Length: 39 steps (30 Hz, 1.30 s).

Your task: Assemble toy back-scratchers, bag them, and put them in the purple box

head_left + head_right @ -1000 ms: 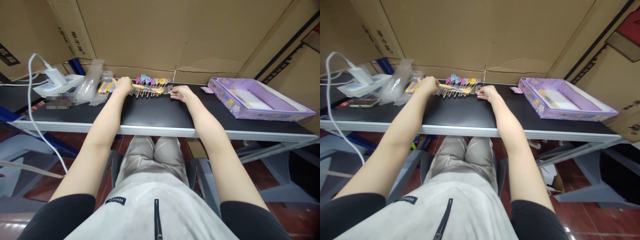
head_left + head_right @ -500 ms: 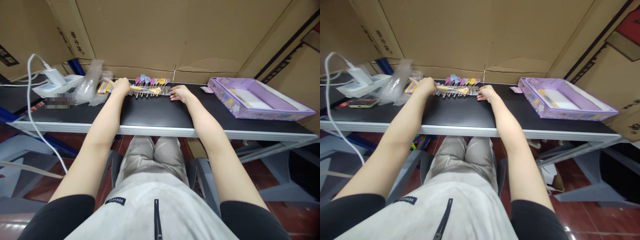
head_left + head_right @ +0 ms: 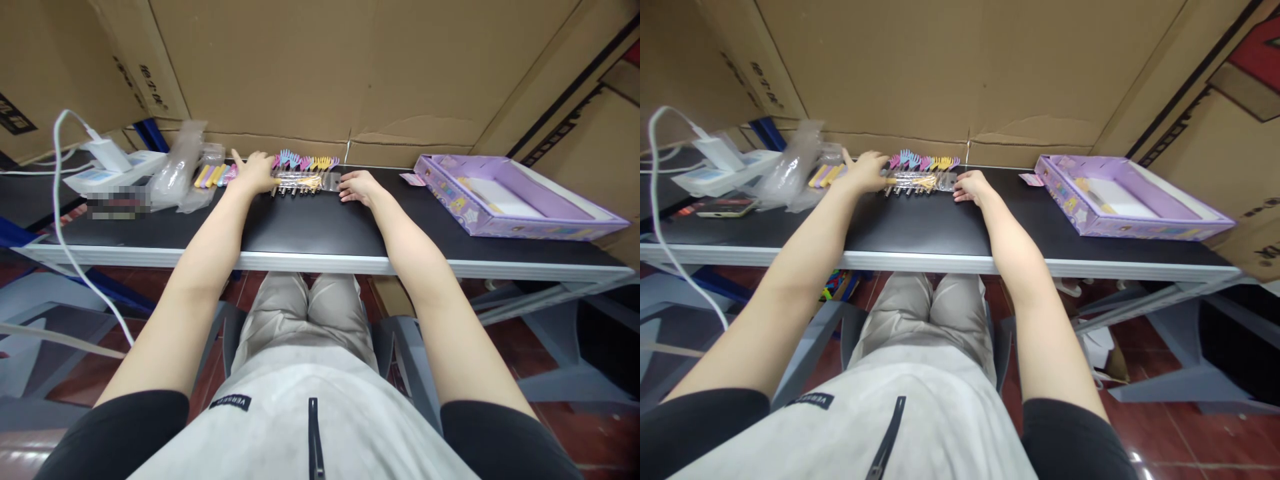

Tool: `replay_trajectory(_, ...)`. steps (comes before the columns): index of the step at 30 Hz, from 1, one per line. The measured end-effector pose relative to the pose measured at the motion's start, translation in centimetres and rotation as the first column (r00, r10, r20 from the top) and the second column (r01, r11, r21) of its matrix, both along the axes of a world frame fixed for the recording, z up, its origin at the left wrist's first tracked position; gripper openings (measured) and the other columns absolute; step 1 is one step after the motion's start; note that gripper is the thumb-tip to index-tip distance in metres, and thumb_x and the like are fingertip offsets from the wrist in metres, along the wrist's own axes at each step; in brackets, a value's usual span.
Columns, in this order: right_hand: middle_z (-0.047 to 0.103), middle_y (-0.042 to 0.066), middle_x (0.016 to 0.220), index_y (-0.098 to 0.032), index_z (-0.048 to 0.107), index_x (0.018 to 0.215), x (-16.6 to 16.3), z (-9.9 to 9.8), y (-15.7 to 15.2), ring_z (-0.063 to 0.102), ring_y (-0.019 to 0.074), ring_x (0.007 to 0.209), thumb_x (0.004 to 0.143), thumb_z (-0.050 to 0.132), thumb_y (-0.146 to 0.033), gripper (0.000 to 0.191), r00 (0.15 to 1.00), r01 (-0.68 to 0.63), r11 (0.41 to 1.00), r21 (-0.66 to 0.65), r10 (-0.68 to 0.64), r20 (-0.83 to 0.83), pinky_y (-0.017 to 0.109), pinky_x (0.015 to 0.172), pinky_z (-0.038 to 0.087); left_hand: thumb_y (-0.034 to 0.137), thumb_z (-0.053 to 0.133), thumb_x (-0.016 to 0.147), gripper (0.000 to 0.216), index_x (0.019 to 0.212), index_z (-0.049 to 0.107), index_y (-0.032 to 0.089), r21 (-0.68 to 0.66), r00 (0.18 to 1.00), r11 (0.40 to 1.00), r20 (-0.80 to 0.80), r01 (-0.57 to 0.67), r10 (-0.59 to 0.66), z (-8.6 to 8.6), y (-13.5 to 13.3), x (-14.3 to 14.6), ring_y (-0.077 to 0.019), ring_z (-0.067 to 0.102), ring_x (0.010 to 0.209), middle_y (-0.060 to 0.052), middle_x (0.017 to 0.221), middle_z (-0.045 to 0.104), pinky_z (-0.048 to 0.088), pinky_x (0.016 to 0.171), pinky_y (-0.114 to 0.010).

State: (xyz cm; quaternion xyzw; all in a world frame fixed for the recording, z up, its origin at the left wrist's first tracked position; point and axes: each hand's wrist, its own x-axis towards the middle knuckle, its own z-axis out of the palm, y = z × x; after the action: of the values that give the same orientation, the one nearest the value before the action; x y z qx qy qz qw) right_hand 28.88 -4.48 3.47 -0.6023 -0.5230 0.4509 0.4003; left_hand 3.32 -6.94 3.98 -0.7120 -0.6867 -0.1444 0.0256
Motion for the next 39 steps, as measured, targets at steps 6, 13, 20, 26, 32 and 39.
replay_trajectory(6,0.065,-0.002,0.064,-0.015,0.062,0.105,-0.1,0.0,-0.2,0.06,0.0094,0.048,0.1,0.061,0.009,0.024,1.0,0.005,1.0,-0.007,-0.005,-0.008,0.025,0.065,0.068,0.03,0.059,0.096,0.055,0.148,0.076,0.033,-0.051,0.991,0.989,0.016,0.135,-0.135,-1.3,1.0,1.8,-0.0369,0.059,0.155,-0.008,0.147,0.078,0.005,0.142,-0.072)
replay_trajectory(13,0.07,0.004,0.079,-0.016,0.067,0.103,2.0,-0.1,1.6,0.067,0.0157,0.069,0.097,0.061,0.005,0.023,0.971,0.095,0.988,0.121,-0.118,0.206,0.039,0.089,0.07,0.028,0.059,0.095,0.053,0.144,0.08,0.034,-0.054,0.995,0.993,0.03,0.101,-0.1,-1.4,1.1,1.5,-0.0378,0.061,0.154,-0.008,0.14,0.083,0.004,0.14,-0.077)
replay_trajectory(20,0.061,0.029,0.158,-0.003,0.069,0.144,9.8,-1.7,3.6,0.053,0.0341,0.157,0.102,0.046,-0.001,0.049,0.593,0.334,0.862,0.381,-0.507,0.625,0.043,0.132,0.04,0.023,0.06,0.096,0.054,0.146,0.079,0.035,-0.025,0.997,0.997,0.029,0.067,-0.067,-1.6,1.4,1.5,-0.038,0.062,0.153,-0.009,0.146,0.081,0.005,0.139,-0.079)
replay_trajectory(26,0.057,0.028,0.165,-0.005,0.069,0.151,12.3,-2.4,4.2,0.053,0.0322,0.158,0.104,0.041,0.001,0.055,0.529,0.391,0.826,0.405,-0.562,0.635,0.043,0.133,0.041,0.027,0.056,0.102,0.049,0.144,0.08,0.032,-0.031,0.997,0.996,0.003,0.078,-0.078,-1.9,1.5,1.5,-0.0389,0.062,0.153,-0.011,0.147,0.08,0.006,0.139,-0.079)
replay_trajectory(32,0.062,0.027,0.161,-0.007,0.074,0.149,13.6,-2.4,5.3,0.056,0.0378,0.155,0.107,0.051,-0.006,0.048,0.519,0.321,0.851,0.415,-0.525,0.675,0.047,0.131,0.045,0.025,0.058,0.099,0.049,0.141,0.082,0.035,-0.011,0.997,0.997,0.006,0.082,-0.082,-1.8,1.5,1.7,-0.0362,0.065,0.15,-0.007,0.143,0.082,0.012,0.141,-0.075)
replay_trajectory(39,0.061,0.028,0.165,0.004,0.069,0.152,14.2,-2.4,5.5,0.058,0.0381,0.157,0.107,0.071,-0.021,0.052,0.472,0.351,0.857,0.378,-0.51,0.719,0.044,0.134,0.044,0.024,0.057,0.1,0.05,0.143,0.081,0.03,-0.022,0.996,0.996,0.007,0.084,-0.084,-1.7,1.4,1.8,-0.0369,0.065,0.151,-0.01,0.143,0.082,0.007,0.141,-0.076)
